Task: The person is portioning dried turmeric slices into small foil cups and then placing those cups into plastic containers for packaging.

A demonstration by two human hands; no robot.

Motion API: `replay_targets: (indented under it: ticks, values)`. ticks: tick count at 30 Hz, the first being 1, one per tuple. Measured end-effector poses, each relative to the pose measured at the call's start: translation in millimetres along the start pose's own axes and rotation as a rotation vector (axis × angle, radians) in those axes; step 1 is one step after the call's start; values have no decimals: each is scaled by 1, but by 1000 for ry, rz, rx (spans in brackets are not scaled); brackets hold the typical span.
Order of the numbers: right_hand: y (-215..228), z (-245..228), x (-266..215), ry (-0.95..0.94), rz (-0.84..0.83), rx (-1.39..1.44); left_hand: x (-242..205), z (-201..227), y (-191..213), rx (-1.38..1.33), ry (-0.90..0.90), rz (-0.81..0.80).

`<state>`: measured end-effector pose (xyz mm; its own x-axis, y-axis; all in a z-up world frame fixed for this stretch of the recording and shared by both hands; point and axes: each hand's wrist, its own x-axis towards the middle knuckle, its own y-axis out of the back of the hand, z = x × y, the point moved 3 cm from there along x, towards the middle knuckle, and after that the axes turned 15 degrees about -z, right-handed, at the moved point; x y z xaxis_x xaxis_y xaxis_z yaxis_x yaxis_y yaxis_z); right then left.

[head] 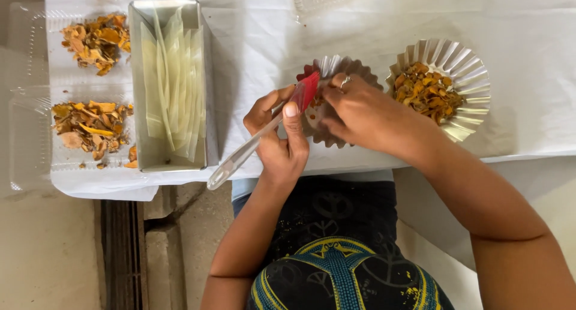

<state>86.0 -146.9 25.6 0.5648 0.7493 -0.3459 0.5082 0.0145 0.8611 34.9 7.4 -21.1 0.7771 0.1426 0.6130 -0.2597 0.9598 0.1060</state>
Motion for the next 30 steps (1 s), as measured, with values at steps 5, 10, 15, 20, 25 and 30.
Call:
replay_targets:
  ticks: [5, 10, 15, 20, 25, 30]
  values:
    - [-1, -7, -3, 50, -4, 19, -8, 1, 2, -93, 12, 8]
    - [-12, 1, 9, 104, 38, -66, -6, 2, 3, -101, -8, 42]
    - [-17, 9, 9, 80, 79, -104, -7, 0, 4, -87, 0, 77]
    - [0, 15, -7, -34, 20, -68, -7, 0, 4, -84, 4, 70]
    - [-8, 12, 4, -50, -110, -82, -6, 1, 3, -98, 24, 65]
    - [-5, 1, 2, -14, -20, -57, -8, 0, 3, -96, 31, 67]
